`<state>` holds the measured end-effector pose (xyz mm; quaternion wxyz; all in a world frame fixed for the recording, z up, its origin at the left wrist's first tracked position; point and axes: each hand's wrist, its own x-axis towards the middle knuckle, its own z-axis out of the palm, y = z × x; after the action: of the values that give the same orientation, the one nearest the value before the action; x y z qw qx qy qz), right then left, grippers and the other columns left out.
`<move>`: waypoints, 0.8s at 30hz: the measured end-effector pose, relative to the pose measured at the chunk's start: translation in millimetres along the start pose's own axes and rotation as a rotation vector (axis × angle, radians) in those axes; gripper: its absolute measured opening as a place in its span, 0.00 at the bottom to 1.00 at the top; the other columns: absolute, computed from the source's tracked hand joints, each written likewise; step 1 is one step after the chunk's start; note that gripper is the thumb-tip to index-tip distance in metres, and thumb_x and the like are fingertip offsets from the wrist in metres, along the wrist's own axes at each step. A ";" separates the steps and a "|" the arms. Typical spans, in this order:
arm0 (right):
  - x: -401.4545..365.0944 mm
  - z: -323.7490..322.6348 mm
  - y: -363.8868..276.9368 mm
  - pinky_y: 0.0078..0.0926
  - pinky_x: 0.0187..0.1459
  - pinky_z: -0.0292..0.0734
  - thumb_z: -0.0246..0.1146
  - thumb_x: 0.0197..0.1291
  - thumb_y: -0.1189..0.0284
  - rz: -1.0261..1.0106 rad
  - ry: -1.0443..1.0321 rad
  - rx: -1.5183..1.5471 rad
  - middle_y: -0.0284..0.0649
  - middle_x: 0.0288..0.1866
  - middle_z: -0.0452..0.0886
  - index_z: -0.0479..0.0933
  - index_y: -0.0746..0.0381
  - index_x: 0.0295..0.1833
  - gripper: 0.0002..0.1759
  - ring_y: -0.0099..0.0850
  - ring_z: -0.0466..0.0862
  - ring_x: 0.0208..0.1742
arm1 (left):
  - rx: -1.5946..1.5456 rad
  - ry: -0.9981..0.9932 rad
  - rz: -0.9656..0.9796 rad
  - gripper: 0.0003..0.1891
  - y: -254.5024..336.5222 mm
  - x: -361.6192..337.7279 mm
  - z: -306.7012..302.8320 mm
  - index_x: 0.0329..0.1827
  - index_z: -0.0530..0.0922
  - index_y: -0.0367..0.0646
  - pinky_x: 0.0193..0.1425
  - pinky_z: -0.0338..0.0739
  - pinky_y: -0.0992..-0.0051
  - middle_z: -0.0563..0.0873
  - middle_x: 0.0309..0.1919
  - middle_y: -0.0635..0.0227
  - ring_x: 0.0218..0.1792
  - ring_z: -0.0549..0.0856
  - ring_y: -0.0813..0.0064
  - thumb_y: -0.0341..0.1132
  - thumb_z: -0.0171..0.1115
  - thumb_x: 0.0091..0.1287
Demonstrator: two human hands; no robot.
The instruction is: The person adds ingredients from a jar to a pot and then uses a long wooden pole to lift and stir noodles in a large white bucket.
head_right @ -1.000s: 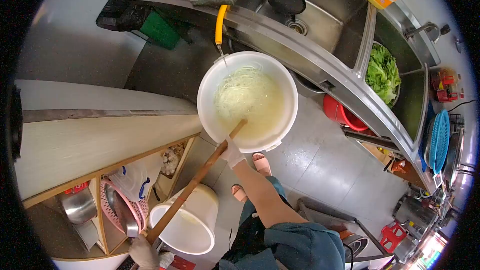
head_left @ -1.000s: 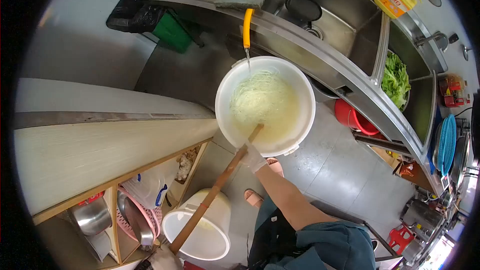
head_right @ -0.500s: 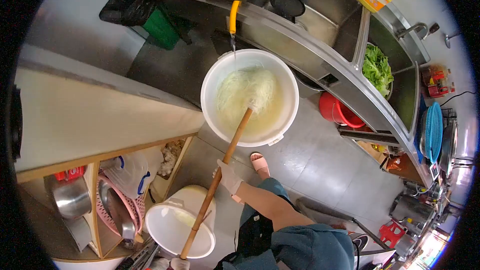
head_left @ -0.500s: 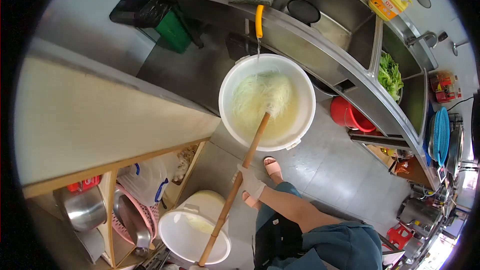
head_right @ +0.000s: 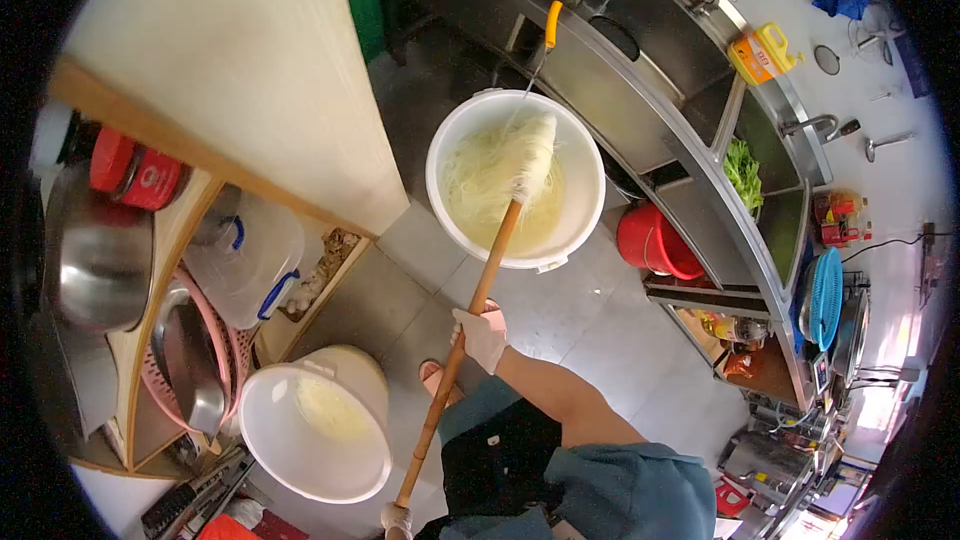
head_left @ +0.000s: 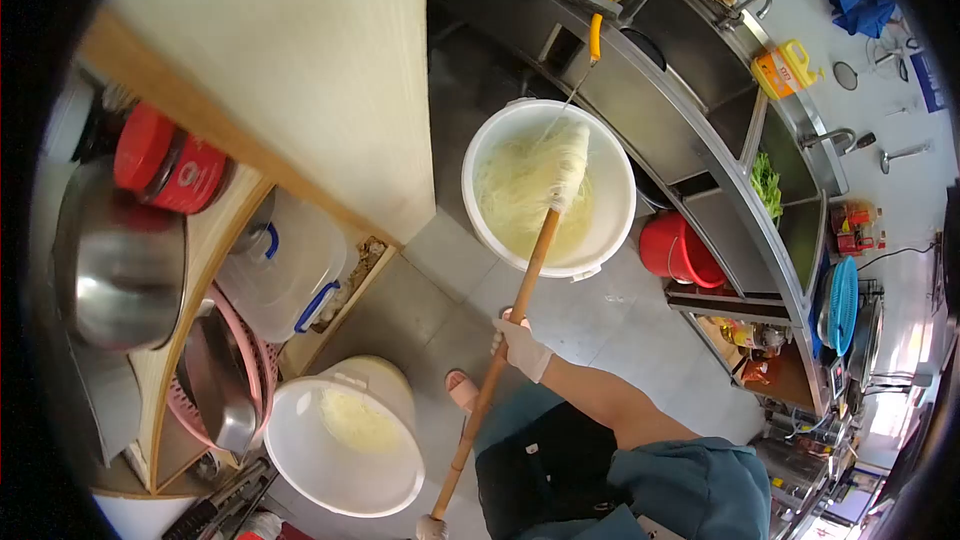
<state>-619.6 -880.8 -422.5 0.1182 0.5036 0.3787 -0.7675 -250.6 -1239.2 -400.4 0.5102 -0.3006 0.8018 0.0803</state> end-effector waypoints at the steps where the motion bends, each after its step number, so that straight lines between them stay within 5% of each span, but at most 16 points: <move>1: -15.1 4.2 -3.9 0.30 0.18 0.71 0.62 0.53 0.78 -0.018 -0.018 -0.012 0.35 0.16 0.69 0.65 0.57 0.29 0.11 0.29 0.71 0.15 | -0.029 0.026 0.030 0.13 -12.5 6.8 13.8 0.34 0.82 0.39 0.36 0.79 0.61 0.84 0.29 0.52 0.35 0.84 0.52 0.38 0.54 0.54; 5: -72.2 13.6 -6.9 0.32 0.18 0.71 0.61 0.53 0.80 0.119 -0.037 0.018 0.36 0.17 0.67 0.63 0.56 0.34 0.13 0.29 0.70 0.15 | 0.004 0.148 0.083 0.13 -31.3 -58.5 -24.2 0.34 0.82 0.40 0.36 0.79 0.61 0.84 0.29 0.52 0.35 0.84 0.53 0.39 0.54 0.54; 9: -81.8 5.5 -1.9 0.34 0.24 0.70 0.61 0.56 0.71 0.101 -0.060 -0.032 0.34 0.17 0.67 0.65 0.57 0.30 0.10 0.30 0.69 0.18 | -0.059 0.129 0.135 0.13 -32.3 -113.4 -69.2 0.35 0.82 0.41 0.35 0.78 0.62 0.84 0.28 0.54 0.34 0.84 0.54 0.39 0.55 0.54; 24: -175.0 13.5 -31.7 0.35 0.27 0.70 0.60 0.58 0.70 0.162 -0.131 -0.068 0.35 0.18 0.67 0.66 0.56 0.31 0.09 0.31 0.70 0.19 | -0.168 0.057 0.178 0.15 -64.9 -167.2 -64.1 0.40 0.81 0.43 0.38 0.77 0.64 0.84 0.29 0.54 0.35 0.83 0.53 0.38 0.57 0.52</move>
<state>-565.3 -903.5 -254.1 0.2214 0.4768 0.3542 -0.7734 -213.5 -1252.5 -214.1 0.4511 -0.2720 0.8299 0.1838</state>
